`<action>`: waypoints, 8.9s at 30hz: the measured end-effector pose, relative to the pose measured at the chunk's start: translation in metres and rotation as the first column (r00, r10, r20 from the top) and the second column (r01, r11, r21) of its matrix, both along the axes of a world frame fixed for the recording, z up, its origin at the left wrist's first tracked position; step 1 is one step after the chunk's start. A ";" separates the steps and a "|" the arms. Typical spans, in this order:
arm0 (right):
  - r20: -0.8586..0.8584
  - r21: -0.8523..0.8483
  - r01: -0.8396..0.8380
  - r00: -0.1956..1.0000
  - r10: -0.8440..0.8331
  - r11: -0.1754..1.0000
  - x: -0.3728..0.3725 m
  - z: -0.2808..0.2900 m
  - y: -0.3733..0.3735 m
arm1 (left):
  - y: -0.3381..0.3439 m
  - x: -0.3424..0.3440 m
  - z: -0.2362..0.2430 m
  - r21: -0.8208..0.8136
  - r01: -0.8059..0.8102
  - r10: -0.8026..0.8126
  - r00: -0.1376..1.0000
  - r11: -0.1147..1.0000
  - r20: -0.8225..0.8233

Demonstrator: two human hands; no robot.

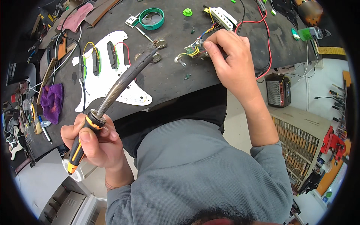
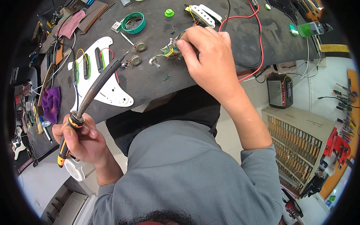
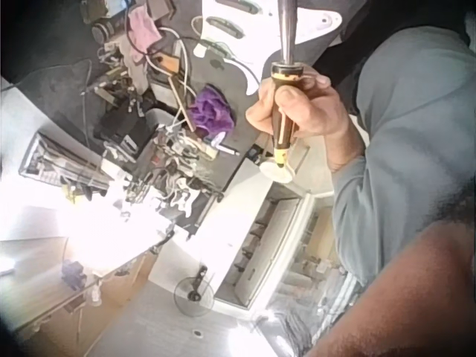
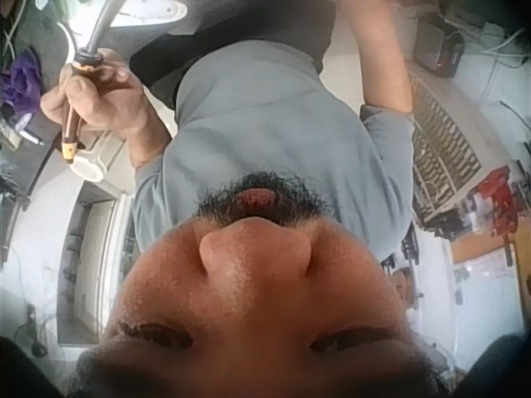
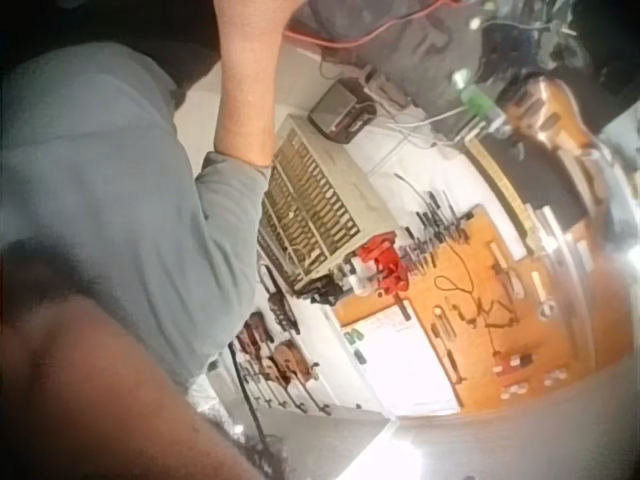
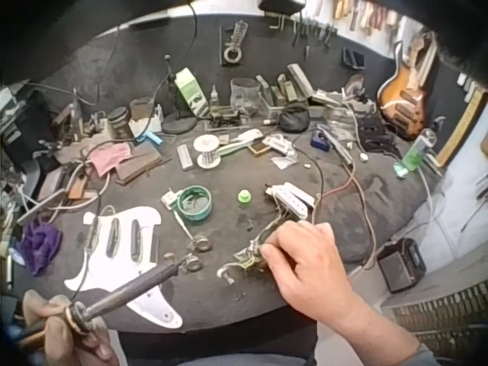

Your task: The person desolders electronic components using a soldering iron, retrieves wire spools and hardware, cuts and strips a wire using pliers, and fits electronic components onto a guitar pickguard.

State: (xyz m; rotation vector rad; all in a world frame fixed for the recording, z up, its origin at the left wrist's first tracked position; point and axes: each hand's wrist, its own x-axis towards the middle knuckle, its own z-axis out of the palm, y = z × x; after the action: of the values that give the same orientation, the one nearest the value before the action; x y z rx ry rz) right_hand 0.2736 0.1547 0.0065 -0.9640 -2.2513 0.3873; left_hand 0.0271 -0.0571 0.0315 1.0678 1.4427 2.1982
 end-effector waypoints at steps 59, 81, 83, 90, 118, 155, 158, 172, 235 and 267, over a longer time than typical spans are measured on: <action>0.120 0.272 0.203 0.963 -0.243 0.941 0.059 0.003 0.147 | 0.014 -0.058 0.027 0.104 -0.067 0.064 0.998 0.992 0.029; -0.185 0.084 0.154 0.973 -0.137 0.984 0.022 -0.034 0.001 | 0.388 -0.045 0.269 0.039 -0.089 0.079 0.517 0.995 -0.852; -0.219 0.033 0.151 0.966 -0.140 0.988 0.023 -0.035 0.002 | 0.405 -0.047 0.267 0.024 -0.123 0.083 0.500 0.992 -0.862; -0.215 0.019 0.161 0.964 -0.153 0.987 0.026 -0.040 0.002 | 0.396 -0.037 0.254 -0.001 -0.197 0.082 0.413 0.980 -0.907; -0.237 0.020 0.151 0.961 -0.142 0.988 0.029 -0.041 0.003 | 0.402 -0.005 0.270 -0.256 -0.112 -0.263 -0.046 0.960 -0.964; -0.229 0.002 0.145 0.963 -0.140 0.989 0.027 -0.042 0.004 | 0.449 0.017 0.198 -0.271 0.202 -0.303 0.859 0.941 -0.413; -0.264 0.005 0.114 0.958 -0.109 0.993 0.024 -0.041 0.005 | 0.362 0.042 0.184 -0.351 0.500 -0.578 0.799 0.792 -0.168; -0.101 -0.036 0.095 0.990 -0.098 0.995 0.025 -0.029 -0.002 | -0.023 -0.037 0.000 -0.243 -0.127 -0.095 0.676 0.962 -0.730; -0.438 -0.646 -0.445 0.881 0.176 0.620 -0.062 0.023 -0.077 | -0.024 -0.018 -0.051 -0.272 0.170 -0.273 0.871 0.947 -0.408; -0.134 0.150 -0.096 0.984 0.116 0.984 -0.057 -0.009 -0.045 | 0.066 -0.024 -0.005 -0.419 -0.058 -0.321 0.553 0.906 -0.769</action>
State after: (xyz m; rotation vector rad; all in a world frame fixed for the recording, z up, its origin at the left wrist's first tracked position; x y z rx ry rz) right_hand 0.2168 0.1095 -0.0025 -0.7222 -2.1734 0.3251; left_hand 0.0031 0.0093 0.0262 2.1092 1.9374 1.1403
